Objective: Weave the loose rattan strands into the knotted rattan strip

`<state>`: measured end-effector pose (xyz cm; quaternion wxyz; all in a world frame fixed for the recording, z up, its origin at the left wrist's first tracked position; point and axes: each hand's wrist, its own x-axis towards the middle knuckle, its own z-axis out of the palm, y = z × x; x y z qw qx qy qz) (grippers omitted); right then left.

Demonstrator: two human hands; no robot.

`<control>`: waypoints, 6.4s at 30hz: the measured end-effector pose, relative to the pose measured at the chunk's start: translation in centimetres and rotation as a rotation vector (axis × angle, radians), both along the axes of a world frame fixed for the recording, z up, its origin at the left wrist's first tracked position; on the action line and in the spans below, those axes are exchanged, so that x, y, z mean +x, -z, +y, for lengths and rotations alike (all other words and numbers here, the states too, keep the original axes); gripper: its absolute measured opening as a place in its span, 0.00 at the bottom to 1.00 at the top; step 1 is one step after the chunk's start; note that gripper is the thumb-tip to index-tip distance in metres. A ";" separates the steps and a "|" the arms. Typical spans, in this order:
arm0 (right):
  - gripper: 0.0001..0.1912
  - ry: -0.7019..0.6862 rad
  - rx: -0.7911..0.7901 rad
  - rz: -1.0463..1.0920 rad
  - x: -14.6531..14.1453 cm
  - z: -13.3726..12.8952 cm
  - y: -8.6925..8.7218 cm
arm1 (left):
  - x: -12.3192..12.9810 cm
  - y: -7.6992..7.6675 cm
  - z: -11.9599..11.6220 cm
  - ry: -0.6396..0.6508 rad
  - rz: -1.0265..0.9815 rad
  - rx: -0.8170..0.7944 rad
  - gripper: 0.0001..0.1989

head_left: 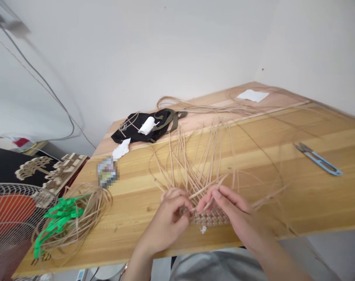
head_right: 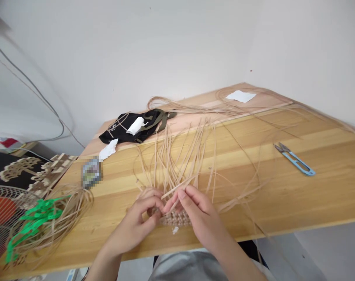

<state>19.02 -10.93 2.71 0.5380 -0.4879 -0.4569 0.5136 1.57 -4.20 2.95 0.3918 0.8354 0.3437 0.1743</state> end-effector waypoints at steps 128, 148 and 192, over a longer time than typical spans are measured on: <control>0.07 0.168 0.274 -0.981 -3.7 0.3 2.3 | -0.1 3.8 -0.7 -0.301 -0.455 -0.223 0.05; 0.05 -0.181 0.361 -0.831 -0.7 2.8 2.0 | 1.3 4.8 -3.7 -0.668 -0.618 -0.192 0.05; 0.09 -0.160 0.306 -1.131 1.5 1.2 1.2 | 2.3 -1.5 0.9 0.038 0.252 0.094 0.05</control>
